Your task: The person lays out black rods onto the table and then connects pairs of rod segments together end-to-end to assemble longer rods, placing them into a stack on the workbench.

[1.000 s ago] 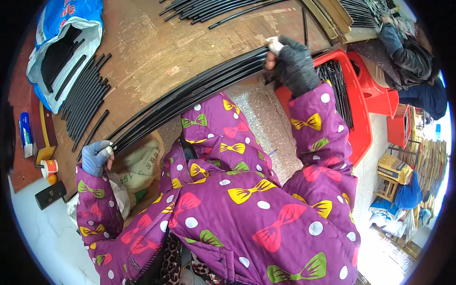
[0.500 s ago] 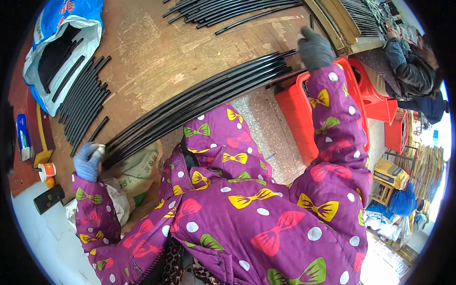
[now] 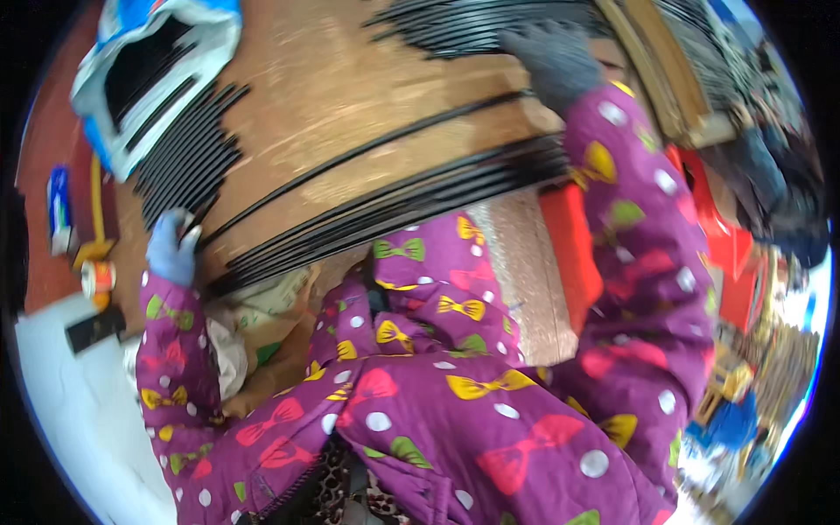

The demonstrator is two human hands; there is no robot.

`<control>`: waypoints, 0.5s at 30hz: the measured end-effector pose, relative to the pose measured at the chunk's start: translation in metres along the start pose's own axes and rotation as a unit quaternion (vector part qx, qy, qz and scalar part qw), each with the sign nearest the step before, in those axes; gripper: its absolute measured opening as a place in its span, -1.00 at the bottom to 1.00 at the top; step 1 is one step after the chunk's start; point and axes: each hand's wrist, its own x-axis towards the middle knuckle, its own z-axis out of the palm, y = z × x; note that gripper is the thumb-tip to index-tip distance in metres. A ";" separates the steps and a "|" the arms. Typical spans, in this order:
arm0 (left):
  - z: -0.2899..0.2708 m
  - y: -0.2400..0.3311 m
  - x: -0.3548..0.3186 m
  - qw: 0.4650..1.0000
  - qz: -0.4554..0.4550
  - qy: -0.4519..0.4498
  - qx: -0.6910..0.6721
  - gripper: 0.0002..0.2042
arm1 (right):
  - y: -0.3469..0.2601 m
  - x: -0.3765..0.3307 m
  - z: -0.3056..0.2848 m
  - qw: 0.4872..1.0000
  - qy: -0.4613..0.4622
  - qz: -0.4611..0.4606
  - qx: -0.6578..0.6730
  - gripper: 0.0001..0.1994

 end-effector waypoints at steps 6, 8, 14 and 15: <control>0.002 0.037 -0.004 0.968 -0.091 0.012 -0.232 -0.77 | -0.053 -0.031 -0.066 0.954 0.182 -0.130 0.198 -0.55; -0.009 0.058 -0.002 0.974 -0.069 -0.014 -0.217 -0.80 | -0.074 -0.036 -0.076 0.927 0.211 -0.150 0.272 -0.53; -0.020 0.081 0.005 0.978 -0.004 -0.025 -0.209 -0.84 | -0.105 -0.052 -0.084 0.907 0.141 -0.113 0.380 -0.65; -0.020 0.082 0.007 0.973 0.003 -0.027 -0.228 -0.84 | -0.108 -0.052 -0.086 0.905 0.144 -0.119 0.381 -0.67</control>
